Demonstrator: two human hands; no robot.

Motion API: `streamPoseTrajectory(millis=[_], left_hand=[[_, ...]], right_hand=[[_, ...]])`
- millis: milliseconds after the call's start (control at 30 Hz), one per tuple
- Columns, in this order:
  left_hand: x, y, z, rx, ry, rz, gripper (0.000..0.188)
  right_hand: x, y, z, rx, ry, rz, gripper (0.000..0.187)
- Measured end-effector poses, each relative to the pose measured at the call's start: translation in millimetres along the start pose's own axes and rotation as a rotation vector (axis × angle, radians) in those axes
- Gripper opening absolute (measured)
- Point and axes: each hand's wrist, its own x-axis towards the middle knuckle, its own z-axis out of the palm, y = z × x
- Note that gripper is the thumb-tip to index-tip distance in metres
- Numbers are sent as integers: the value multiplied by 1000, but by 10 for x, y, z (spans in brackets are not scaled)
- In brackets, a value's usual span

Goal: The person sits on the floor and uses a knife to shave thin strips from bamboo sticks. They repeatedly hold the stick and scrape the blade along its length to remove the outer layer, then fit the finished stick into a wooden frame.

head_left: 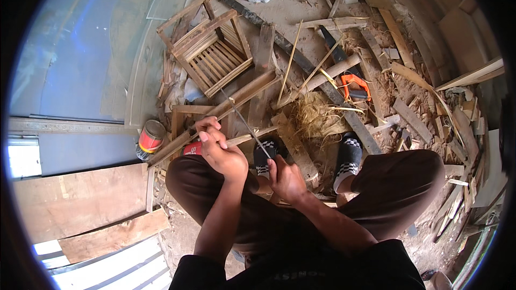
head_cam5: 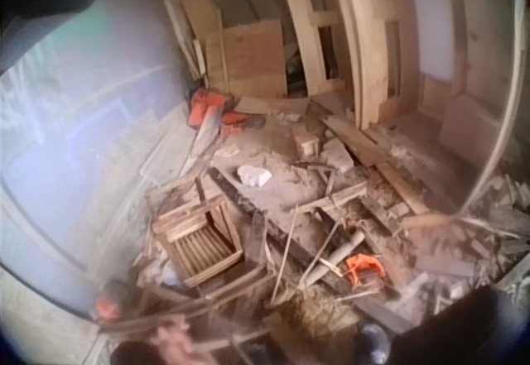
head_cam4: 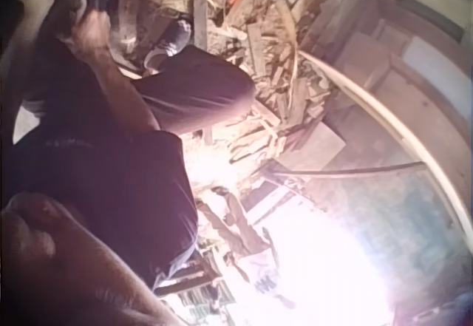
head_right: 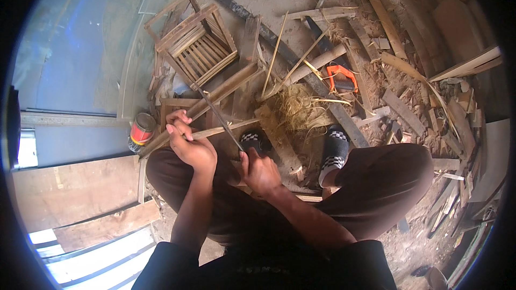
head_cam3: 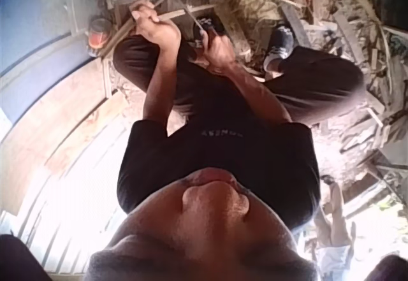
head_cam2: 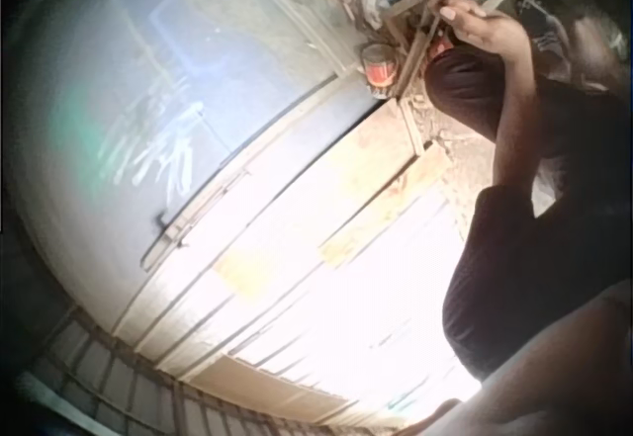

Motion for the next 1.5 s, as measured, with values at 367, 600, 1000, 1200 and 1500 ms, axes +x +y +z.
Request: streamPoseTrajectory(millis=[367,600,1000,1200,1500], left_hand=[[-14,45,7,-43,-41,-33,49],[-32,74,45,-39,-95,-22,47],[-69,75,36,-3,-144,-55,40],[54,-90,-33,17,-36,0,49],[147,-119,214,-37,58,-8,48]], right_hand=[[22,136,-66,-23,30,-9,30],[11,478,209,30,93,31,34],[106,615,349,59,160,-8,31],[99,489,322,-3,113,-13,34],[307,721,321,-51,65,75,40]])
